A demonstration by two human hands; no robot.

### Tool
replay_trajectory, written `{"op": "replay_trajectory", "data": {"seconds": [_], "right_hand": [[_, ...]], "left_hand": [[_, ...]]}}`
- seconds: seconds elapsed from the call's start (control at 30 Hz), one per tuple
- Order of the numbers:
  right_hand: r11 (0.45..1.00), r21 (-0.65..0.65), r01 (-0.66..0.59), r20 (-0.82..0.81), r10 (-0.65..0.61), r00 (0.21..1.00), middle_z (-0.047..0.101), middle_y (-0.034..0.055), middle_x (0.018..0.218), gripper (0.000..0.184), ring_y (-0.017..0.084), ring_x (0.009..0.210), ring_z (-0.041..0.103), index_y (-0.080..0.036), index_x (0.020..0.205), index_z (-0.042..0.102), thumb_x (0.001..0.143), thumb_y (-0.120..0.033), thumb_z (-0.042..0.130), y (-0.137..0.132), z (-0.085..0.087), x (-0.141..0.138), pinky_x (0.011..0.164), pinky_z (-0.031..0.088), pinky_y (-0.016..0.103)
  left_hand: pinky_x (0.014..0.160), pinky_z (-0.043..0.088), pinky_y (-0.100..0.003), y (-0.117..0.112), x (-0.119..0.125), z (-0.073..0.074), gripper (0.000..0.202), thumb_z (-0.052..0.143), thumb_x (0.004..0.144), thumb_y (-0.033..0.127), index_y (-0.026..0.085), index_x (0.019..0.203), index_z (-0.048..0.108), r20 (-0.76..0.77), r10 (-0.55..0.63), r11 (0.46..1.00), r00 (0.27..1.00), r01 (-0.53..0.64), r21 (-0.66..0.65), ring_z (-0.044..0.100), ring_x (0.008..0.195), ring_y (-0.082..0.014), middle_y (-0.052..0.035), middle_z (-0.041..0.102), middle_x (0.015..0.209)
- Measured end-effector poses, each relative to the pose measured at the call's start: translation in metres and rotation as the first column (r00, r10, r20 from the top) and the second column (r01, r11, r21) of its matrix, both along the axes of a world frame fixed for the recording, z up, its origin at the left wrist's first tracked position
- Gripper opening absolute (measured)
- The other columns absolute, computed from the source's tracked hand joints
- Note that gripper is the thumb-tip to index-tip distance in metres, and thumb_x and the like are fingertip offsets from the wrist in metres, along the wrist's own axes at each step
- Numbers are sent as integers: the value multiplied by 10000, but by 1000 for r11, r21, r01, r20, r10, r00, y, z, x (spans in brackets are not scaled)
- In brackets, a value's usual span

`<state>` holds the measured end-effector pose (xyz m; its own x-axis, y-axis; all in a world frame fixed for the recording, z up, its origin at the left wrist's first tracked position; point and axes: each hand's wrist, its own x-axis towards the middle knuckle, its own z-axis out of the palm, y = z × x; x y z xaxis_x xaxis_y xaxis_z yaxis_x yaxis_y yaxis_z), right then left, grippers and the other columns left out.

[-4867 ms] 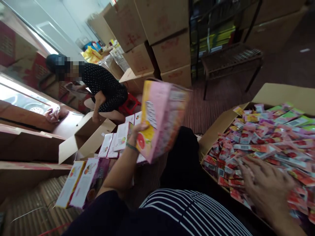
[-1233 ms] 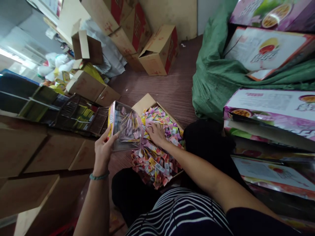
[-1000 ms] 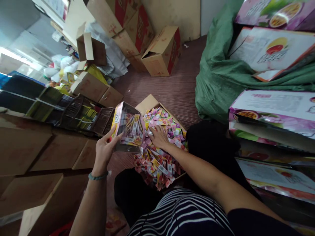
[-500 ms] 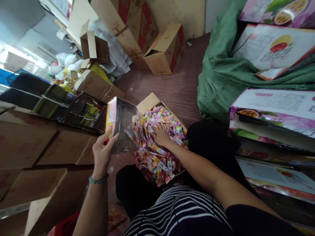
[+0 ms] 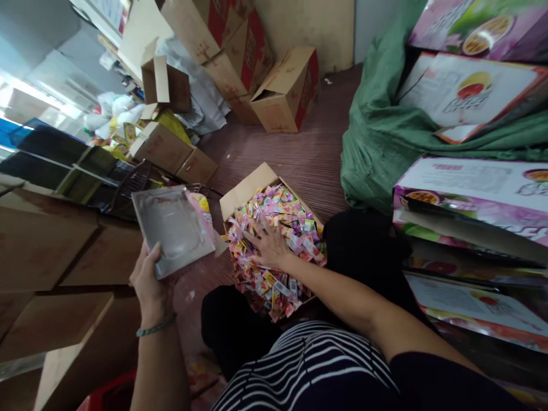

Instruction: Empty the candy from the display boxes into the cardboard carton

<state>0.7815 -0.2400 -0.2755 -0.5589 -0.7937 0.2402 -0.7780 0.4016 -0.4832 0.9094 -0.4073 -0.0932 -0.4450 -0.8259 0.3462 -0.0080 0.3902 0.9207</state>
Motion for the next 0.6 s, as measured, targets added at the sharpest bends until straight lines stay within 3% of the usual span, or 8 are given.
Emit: {"op": "replay_trajectory", "data": {"seconds": [0.1, 0.2, 0.27, 0.33, 0.43, 0.5, 0.6], "right_hand": [[994, 73, -83, -63, 88, 994, 44, 61, 1688, 787, 482, 1505, 5, -360, 1596, 312, 905, -539, 645, -16, -5, 9, 1060, 326, 752], [979, 168, -113, -44, 122, 992, 47, 30, 1689, 742, 476, 1507, -21, -358, 1586, 333, 912, -450, 630, -37, -14, -2, 940, 525, 594], [965, 258, -50, 11, 49, 999, 79, 36, 1687, 673, 484, 1503, -22, -322, 1559, 399, 927, -446, 596, -48, -22, -20, 894, 561, 543], [945, 323, 43, 46, -61, 997, 118, 40, 1681, 596, 496, 1497, 3, -307, 1526, 456, 975, -528, 502, -55, -30, -45, 945, 523, 602], [904, 407, 127, 75, -172, 982, 143, 19, 1677, 559, 491, 1489, 65, -350, 1521, 457, 1023, -582, 358, -64, -43, -84, 1015, 420, 699], [874, 465, 138, 67, -190, 979, 146, 16, 1676, 534, 477, 1482, 115, -378, 1530, 437, 1032, -551, 349, -70, -52, -104, 1037, 370, 730], [863, 483, 147, -14, -160, 987, 134, 20, 1679, 496, 456, 1476, 156, -374, 1523, 447, 1044, -452, 347, -79, -66, -124, 1078, 292, 754]], "left_hand": [[1118, 451, -367, -24, 10, -45, 552, 735, 764, 277, 173, 1305, 691, -8, 128, 988, 992, -126, 87, 580, 1278, -264, -56, 670, 1333], [1102, 456, -376, -45, 9, -94, 588, 719, 764, 271, 143, 1335, 664, 201, 205, 958, 958, -238, 158, 578, 1281, -283, -74, 653, 1358], [1066, 471, -355, -52, 4, -118, 627, 727, 762, 274, 116, 1362, 637, 358, 199, 942, 912, -279, 186, 584, 1267, -284, -96, 650, 1359], [1002, 495, -329, -55, -2, -131, 689, 739, 765, 312, 113, 1409, 593, 433, 168, 947, 886, -267, 179, 616, 1196, -268, -101, 663, 1332], [924, 494, -328, -57, -8, -143, 737, 754, 747, 416, 165, 1421, 593, 510, 149, 982, 847, -186, 21, 641, 1018, -237, -61, 712, 1116], [896, 480, -335, -60, -9, -150, 733, 759, 716, 477, 200, 1384, 636, 562, 159, 987, 812, -133, -86, 623, 933, -224, -37, 674, 969], [857, 473, -340, -66, -13, -157, 716, 734, 698, 547, 227, 1336, 680, 571, 170, 985, 803, -122, -121, 592, 852, -209, -20, 613, 880]]}}
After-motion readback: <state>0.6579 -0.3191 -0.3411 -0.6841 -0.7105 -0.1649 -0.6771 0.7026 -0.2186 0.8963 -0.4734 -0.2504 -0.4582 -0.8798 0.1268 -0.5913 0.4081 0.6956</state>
